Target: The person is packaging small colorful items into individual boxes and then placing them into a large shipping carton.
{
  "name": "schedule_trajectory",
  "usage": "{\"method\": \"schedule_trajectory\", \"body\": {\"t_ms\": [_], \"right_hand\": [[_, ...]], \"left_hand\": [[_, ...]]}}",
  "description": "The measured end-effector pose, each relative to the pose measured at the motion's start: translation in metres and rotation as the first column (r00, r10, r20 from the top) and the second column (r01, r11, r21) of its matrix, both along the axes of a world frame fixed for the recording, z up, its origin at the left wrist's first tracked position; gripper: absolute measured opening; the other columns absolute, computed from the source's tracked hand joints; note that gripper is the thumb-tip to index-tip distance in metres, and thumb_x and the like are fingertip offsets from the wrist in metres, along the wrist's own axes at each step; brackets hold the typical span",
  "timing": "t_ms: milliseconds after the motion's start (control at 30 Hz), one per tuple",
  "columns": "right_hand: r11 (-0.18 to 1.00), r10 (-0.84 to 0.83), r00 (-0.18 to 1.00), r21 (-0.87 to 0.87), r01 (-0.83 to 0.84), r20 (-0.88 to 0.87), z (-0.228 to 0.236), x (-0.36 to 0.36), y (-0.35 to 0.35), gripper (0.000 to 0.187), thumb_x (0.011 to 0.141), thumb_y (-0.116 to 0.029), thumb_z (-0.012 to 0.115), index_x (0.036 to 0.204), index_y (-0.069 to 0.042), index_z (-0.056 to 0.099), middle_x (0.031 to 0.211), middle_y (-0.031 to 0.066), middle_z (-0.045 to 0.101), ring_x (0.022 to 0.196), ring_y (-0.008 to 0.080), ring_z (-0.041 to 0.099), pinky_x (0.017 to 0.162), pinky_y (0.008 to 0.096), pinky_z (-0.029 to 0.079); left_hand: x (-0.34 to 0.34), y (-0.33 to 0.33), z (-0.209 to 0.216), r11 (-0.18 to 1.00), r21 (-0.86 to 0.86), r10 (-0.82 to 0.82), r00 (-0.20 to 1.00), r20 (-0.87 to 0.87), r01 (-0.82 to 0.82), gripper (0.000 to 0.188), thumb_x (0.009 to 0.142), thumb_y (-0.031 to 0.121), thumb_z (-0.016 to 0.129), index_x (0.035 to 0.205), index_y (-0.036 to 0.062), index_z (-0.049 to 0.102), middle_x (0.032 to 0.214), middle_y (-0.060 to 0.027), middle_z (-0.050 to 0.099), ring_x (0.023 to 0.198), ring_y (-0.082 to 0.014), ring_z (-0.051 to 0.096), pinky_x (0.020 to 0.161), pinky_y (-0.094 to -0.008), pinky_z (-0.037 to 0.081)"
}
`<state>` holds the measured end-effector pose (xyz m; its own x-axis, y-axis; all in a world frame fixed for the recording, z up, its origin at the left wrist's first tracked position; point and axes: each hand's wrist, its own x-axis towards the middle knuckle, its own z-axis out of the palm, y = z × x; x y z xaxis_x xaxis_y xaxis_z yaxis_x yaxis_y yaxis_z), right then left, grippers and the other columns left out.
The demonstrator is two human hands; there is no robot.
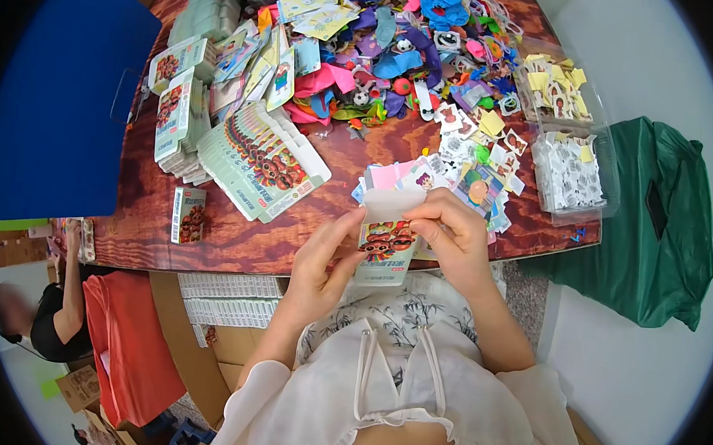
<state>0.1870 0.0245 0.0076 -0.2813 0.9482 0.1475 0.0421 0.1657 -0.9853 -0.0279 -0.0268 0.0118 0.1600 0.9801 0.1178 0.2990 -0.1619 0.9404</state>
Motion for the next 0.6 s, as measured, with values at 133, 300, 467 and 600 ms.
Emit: {"method": "schedule_trajectory", "body": {"t_ms": [133,300,467,600], "right_hand": [[0.962,-0.188,0.939,-0.247,0.117,-0.289,0.0,-0.013,-0.007,0.014,0.089,0.005,0.065,0.103,0.002,0.065,0.092,0.0039,0.059,0.083,0.0103,0.056,0.072,0.0233,0.045],[0.981,0.052,0.984,-0.177,-0.083,-0.169,-0.013,0.007,-0.002,0.018,0.09,0.006,0.064,0.107,0.002,0.063,0.097,0.0045,0.06,0.092,0.0103,0.058,0.078,0.0245,0.047],[0.975,0.037,0.993,-0.212,-0.061,-0.114,0.014,0.0,0.002,0.016,0.089,0.004,0.065,0.104,0.001,0.064,0.103,0.0073,0.063,0.095,0.0124,0.06,0.081,0.0273,0.048],[0.983,0.164,0.986,0.084,-0.162,-0.023,-0.001,0.001,0.008,0.013,0.088,0.004,0.066,0.1,0.001,0.064,0.107,0.0112,0.066,0.098,0.0132,0.061,0.083,0.0281,0.049]], "left_hand": [[0.002,-0.001,0.005,0.998,-0.06,-0.014,0.999,0.033,0.016,0.062,0.084,-0.013,0.065,0.142,0.0036,0.05,0.114,-0.0109,0.059,0.096,-0.0176,0.062,0.08,-0.0296,0.056],[-0.009,0.002,0.004,0.99,-0.096,-0.113,0.992,-0.063,0.107,0.059,0.083,-0.013,0.066,0.138,0.0024,0.052,0.12,-0.0102,0.058,0.099,-0.0162,0.062,0.083,-0.0286,0.057],[-0.007,0.008,0.015,0.976,-0.206,-0.059,0.995,0.075,0.074,0.052,0.084,-0.01,0.066,0.133,0.0043,0.053,0.11,-0.009,0.057,0.096,-0.0177,0.061,0.081,-0.0296,0.054],[0.001,0.004,0.011,0.969,-0.247,0.047,0.954,0.297,0.029,0.057,0.085,-0.01,0.066,0.137,0.0039,0.047,0.116,-0.01,0.058,0.101,-0.018,0.062,0.083,-0.0321,0.054]]}}
